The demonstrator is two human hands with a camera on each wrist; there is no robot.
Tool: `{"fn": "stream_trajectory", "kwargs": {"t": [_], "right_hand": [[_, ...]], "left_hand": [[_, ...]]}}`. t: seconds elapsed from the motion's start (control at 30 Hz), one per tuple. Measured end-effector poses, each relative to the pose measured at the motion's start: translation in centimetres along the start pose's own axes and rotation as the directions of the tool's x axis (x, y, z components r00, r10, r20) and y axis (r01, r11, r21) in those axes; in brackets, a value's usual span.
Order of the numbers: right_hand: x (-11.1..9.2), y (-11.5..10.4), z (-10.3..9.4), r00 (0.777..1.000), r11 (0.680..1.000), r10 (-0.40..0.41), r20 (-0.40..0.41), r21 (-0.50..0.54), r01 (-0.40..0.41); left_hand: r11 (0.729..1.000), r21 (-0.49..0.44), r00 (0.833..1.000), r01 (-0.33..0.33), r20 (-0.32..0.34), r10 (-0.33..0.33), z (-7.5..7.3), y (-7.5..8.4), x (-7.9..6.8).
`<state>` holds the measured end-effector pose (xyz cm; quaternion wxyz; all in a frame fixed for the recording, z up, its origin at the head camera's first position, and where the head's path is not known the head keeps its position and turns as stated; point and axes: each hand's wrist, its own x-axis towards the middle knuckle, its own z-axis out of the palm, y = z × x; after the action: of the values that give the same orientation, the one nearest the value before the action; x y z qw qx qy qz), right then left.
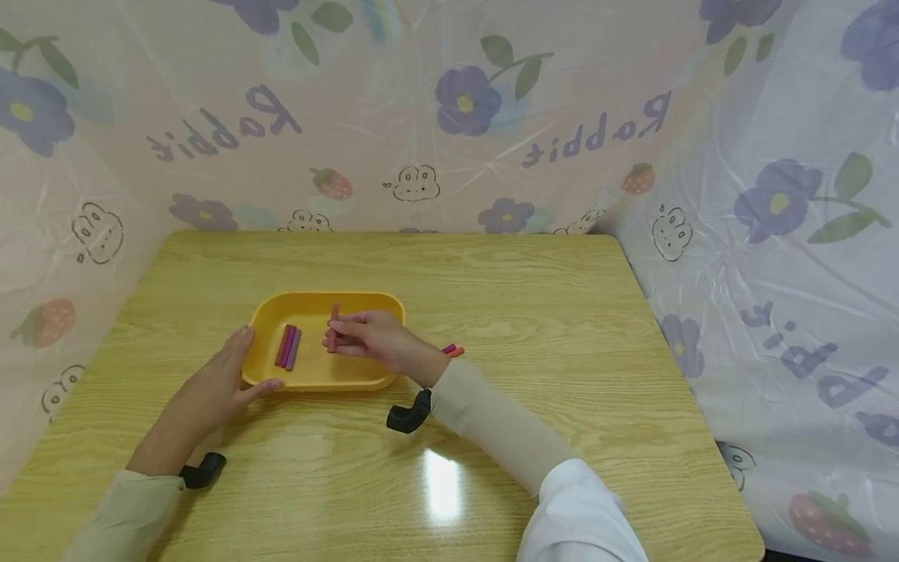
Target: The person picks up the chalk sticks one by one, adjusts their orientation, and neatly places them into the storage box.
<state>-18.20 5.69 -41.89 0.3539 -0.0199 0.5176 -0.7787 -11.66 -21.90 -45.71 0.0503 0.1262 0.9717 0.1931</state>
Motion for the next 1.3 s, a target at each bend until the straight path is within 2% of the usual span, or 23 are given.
{"fn": "stream_trajectory", "kwargs": {"t": [0.53, 0.93, 1.3], "right_hand": [[2.8, 0.6, 1.6, 0.994, 0.994, 0.094, -0.063, -0.055, -0.097], [5.2, 1.8, 2.2, 0.988, 0.987, 0.108, -0.109, -0.107, -0.120], [6.5, 2.9, 2.1, 0.975, 0.981, 0.133, -0.181, -0.117, -0.155]], "left_hand": [[1.000, -0.010, 1.000, 0.020, 0.020, -0.020, -0.1, -0.1, 0.2], [1.000, -0.012, 0.999, 0.026, 0.021, -0.026, -0.1, -0.1, 0.2], [0.999, -0.016, 0.999, 0.028, 0.023, -0.028, 0.0, -0.1, 0.2]]}}
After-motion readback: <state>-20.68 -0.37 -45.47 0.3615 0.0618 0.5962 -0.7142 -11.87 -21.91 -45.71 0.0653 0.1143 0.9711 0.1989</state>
